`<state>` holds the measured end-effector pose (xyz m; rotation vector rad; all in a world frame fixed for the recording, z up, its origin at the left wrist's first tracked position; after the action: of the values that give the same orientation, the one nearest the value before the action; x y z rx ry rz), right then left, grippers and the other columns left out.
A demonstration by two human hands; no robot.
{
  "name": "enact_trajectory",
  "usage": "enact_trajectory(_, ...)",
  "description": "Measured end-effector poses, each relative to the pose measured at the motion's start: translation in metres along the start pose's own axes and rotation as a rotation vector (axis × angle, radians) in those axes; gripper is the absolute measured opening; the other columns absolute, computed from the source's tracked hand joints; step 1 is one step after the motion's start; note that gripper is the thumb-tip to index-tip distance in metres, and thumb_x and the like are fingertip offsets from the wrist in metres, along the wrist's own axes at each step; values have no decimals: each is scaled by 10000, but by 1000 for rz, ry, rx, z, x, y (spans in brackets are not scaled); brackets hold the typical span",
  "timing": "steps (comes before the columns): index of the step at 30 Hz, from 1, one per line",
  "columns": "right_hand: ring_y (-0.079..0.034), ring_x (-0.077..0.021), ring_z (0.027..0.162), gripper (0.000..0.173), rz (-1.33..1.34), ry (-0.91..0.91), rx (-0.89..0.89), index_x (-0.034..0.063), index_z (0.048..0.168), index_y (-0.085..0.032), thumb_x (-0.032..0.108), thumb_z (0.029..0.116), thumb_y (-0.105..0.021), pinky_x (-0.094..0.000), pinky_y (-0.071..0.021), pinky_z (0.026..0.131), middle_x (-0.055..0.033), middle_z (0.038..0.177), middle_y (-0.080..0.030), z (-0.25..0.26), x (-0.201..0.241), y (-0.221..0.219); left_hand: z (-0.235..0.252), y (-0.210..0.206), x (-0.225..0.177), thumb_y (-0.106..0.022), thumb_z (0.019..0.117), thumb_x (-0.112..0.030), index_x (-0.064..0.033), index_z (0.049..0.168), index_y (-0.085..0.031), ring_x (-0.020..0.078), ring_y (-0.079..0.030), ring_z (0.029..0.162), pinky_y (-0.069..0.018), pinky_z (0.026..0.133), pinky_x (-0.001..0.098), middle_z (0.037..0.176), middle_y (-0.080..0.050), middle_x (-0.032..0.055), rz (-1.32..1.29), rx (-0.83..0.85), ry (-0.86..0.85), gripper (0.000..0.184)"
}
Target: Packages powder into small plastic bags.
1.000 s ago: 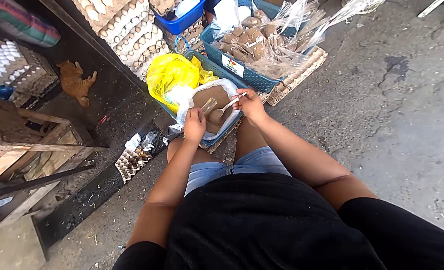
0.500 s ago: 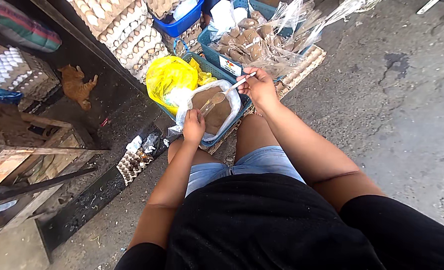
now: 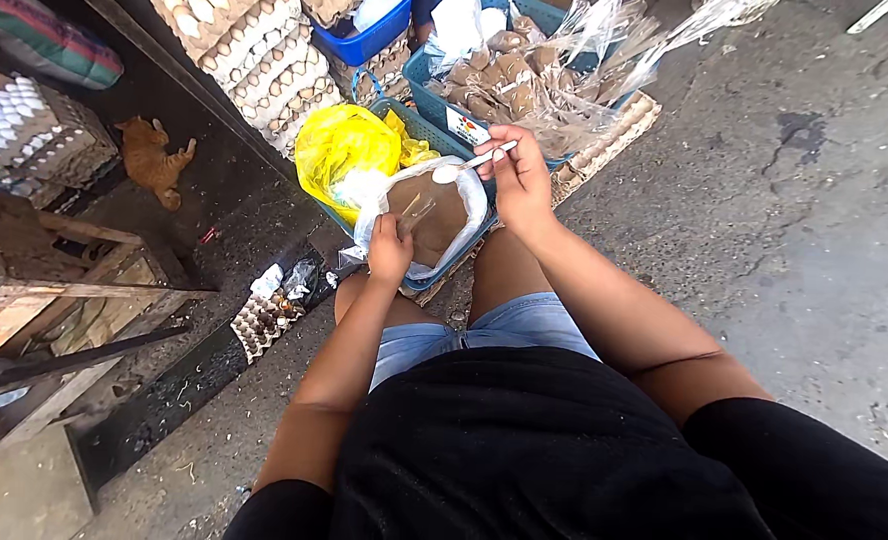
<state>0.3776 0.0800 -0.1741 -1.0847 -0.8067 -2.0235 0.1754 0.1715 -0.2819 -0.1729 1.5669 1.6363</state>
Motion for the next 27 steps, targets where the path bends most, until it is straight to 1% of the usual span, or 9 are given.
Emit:
enact_trajectory(3, -689, -208, 958, 378, -216, -69, 53, -50, 1416, -460, 33, 1053, -393, -368, -574, 860, -168, 1165, -672, -9, -34, -10, 0, -1, -1, -684, 894, -20, 50, 1132, -650, 374, -670, 1064, -553, 918, 513, 1136, -657, 242, 12, -11, -14, 250)
enact_trajectory(6, -674, -344, 1081, 391, -382, -42, 224, -65, 1412, -493, -6, 1033, -420, -477, -545, 976, -215, 1166, -674, -30, -62, -42, 0, 0, 0, -684, 893, -14, 56, 1130, -648, 377, -669, 1056, -552, 915, 513, 1127, -656, 244, 19, -20, -22, 249)
enact_trajectory(9, -658, -385, 1130, 399, -417, -143, 383, -57, 1433, -482, -4, 1043, -419, -504, -517, 1021, -223, 1179, -672, -46, -75, -67, -2, 0, 0, -676, 900, -10, 55, 1143, -644, 375, -663, 1075, -549, 927, 512, 1144, -652, 248, 20, -10, -15, 253)
enact_trajectory(11, -663, -366, 1110, 395, -374, -202, 381, -58, 1429, -483, 2, 1046, -409, -491, -519, 1014, -212, 1157, -679, -46, -71, -72, -2, 0, 0, -675, 900, -10, 60, 1146, -643, 373, -662, 1086, -545, 939, 511, 1154, -653, 249, 20, -12, -13, 257)
enact_trajectory(14, -684, -307, 1016, 388, -281, -320, 362, -39, 1426, -478, 8, 1046, -413, -459, -548, 939, -184, 1125, -684, -49, -72, -75, -3, 1, 0, -665, 907, -8, 58, 1158, -638, 377, -658, 1101, -540, 954, 506, 1168, -652, 251, 14, -21, -13, 261)
enact_trajectory(17, -690, -282, 979, 391, -191, -455, 343, -20, 1437, -470, 22, 1053, -407, -449, -558, 907, -177, 1157, -680, -51, -84, -74, -5, 2, -1, -660, 924, -26, 25, 1176, -615, 375, -658, 1094, -554, 924, 522, 1192, -637, 238, 37, -14, -31, 261)
enact_trajectory(22, -681, -145, 846, 387, 88, -730, 108, -25, 1453, -411, 24, 1070, -385, -317, -576, 788, -149, 1162, -655, -43, -93, -45, -2, 2, -3, -679, 910, -19, 68, 1164, -632, 396, -658, 1104, -540, 951, 523, 1177, -649, 266, 19, -10, -12, 272)
enact_trajectory(25, -660, -101, 763, 377, 194, -761, -3, -27, 1441, -411, 10, 1068, -385, -269, -571, 727, -118, 1089, -659, -38, -94, -28, -1, 2, -3, -680, 904, -17, 69, 1159, -635, 400, -660, 1102, -538, 950, 529, 1171, -650, 270, 12, -5, -6, 274)
enact_trajectory(27, -656, -93, 751, 373, 231, -764, -47, -13, 1441, -414, 14, 1070, -385, -262, -567, 715, -107, 1079, -662, -33, -93, -16, -1, 1, -3, -680, 903, -18, 66, 1159, -635, 391, -664, 1093, -542, 944, 524, 1166, -653, 262, 8, -6, -5, 273)
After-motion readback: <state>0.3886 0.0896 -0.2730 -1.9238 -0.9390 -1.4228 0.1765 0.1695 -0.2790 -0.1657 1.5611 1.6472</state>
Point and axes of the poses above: each hand's wrist, its own z-axis towards the middle knuckle, its own y-axis out of the back of the hand, x = y × z, the point moved 8 cm from there along z, towards the middle knuckle
